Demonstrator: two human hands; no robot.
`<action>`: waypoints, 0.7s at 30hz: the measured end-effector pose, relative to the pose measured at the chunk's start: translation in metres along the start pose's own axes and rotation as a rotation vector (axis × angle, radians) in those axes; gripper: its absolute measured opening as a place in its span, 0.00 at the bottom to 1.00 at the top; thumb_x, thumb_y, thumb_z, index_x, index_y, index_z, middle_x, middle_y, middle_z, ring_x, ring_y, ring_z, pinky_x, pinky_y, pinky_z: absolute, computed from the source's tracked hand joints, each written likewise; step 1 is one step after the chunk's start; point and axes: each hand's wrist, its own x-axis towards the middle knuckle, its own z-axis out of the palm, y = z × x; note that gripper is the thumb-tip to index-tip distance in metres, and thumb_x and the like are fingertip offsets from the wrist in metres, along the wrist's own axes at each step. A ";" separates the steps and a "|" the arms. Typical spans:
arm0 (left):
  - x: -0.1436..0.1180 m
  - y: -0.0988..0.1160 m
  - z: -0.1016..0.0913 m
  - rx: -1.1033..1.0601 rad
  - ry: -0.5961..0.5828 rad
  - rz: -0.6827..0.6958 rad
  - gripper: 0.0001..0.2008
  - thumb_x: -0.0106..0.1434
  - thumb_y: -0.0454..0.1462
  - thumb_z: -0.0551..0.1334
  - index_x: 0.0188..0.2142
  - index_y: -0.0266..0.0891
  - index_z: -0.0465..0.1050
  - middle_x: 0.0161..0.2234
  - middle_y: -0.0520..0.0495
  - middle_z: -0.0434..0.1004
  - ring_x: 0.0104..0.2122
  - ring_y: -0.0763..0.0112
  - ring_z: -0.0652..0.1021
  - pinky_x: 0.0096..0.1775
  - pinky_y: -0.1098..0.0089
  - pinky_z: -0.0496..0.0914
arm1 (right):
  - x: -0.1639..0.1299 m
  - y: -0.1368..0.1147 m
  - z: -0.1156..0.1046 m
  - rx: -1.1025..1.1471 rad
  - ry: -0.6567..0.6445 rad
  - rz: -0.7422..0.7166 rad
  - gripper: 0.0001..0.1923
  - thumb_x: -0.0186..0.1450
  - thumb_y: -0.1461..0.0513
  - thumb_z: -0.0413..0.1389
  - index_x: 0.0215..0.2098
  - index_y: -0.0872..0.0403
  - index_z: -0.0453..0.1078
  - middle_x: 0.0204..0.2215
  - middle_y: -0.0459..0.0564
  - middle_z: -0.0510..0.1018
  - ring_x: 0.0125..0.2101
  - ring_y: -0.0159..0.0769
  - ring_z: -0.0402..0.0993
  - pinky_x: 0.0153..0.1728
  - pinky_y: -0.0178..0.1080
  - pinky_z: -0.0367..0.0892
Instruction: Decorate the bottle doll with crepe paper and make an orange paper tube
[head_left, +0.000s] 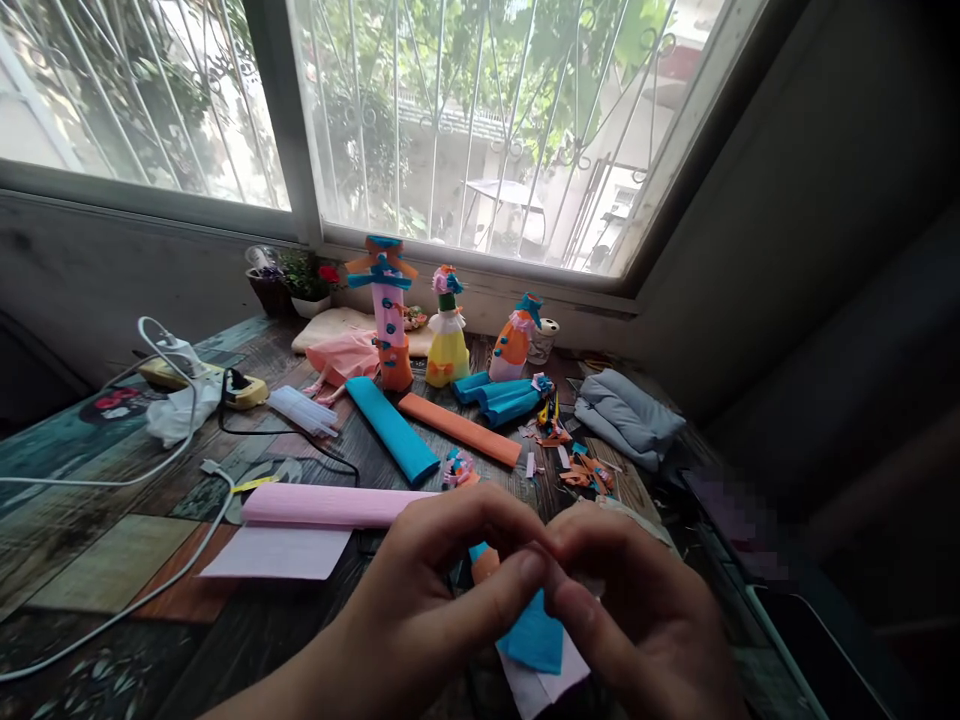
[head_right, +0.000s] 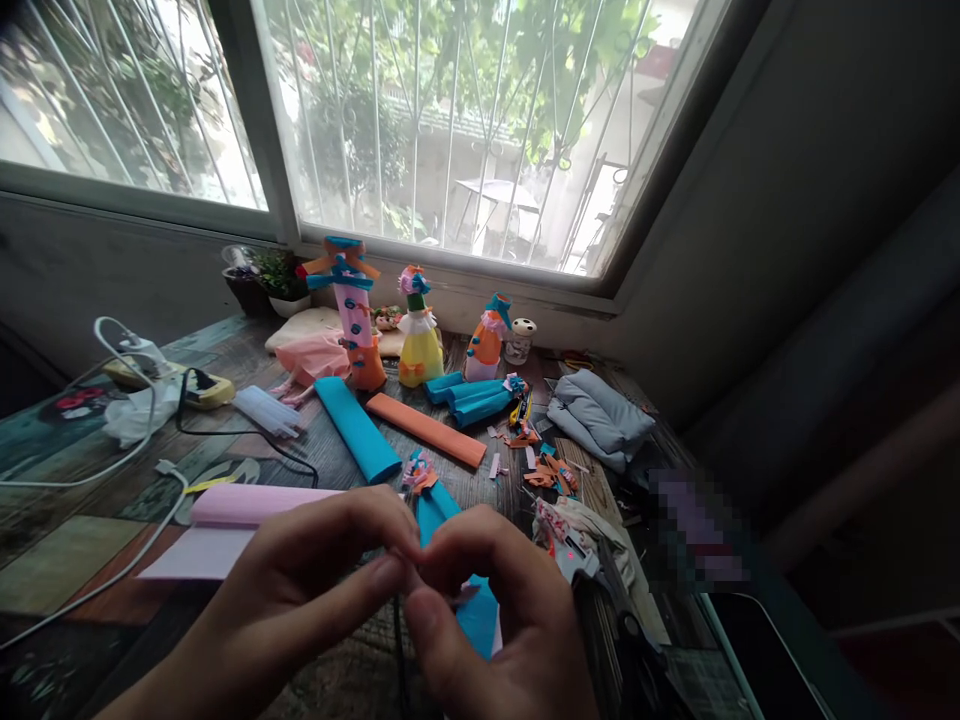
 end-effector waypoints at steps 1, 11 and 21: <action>0.000 -0.002 0.002 -0.008 0.010 -0.007 0.03 0.63 0.37 0.61 0.34 0.43 0.74 0.31 0.53 0.74 0.33 0.72 0.75 0.37 0.75 0.68 | 0.001 0.000 -0.001 -0.005 0.005 -0.003 0.05 0.61 0.65 0.57 0.35 0.48 0.70 0.26 0.43 0.73 0.28 0.32 0.71 0.30 0.31 0.68; 0.008 -0.012 0.005 0.191 0.142 0.309 0.07 0.61 0.30 0.61 0.35 0.45 0.71 0.34 0.54 0.71 0.36 0.74 0.74 0.39 0.75 0.70 | 0.003 0.001 0.002 0.034 0.064 0.082 0.03 0.63 0.61 0.56 0.32 0.51 0.72 0.24 0.45 0.72 0.26 0.33 0.69 0.31 0.36 0.69; 0.012 -0.008 0.003 0.217 0.063 0.358 0.12 0.59 0.27 0.63 0.39 0.45 0.73 0.34 0.52 0.76 0.35 0.72 0.77 0.38 0.74 0.72 | 0.008 -0.008 -0.003 -0.046 0.105 -0.118 0.12 0.59 0.70 0.58 0.36 0.46 0.74 0.27 0.43 0.76 0.29 0.33 0.74 0.30 0.32 0.70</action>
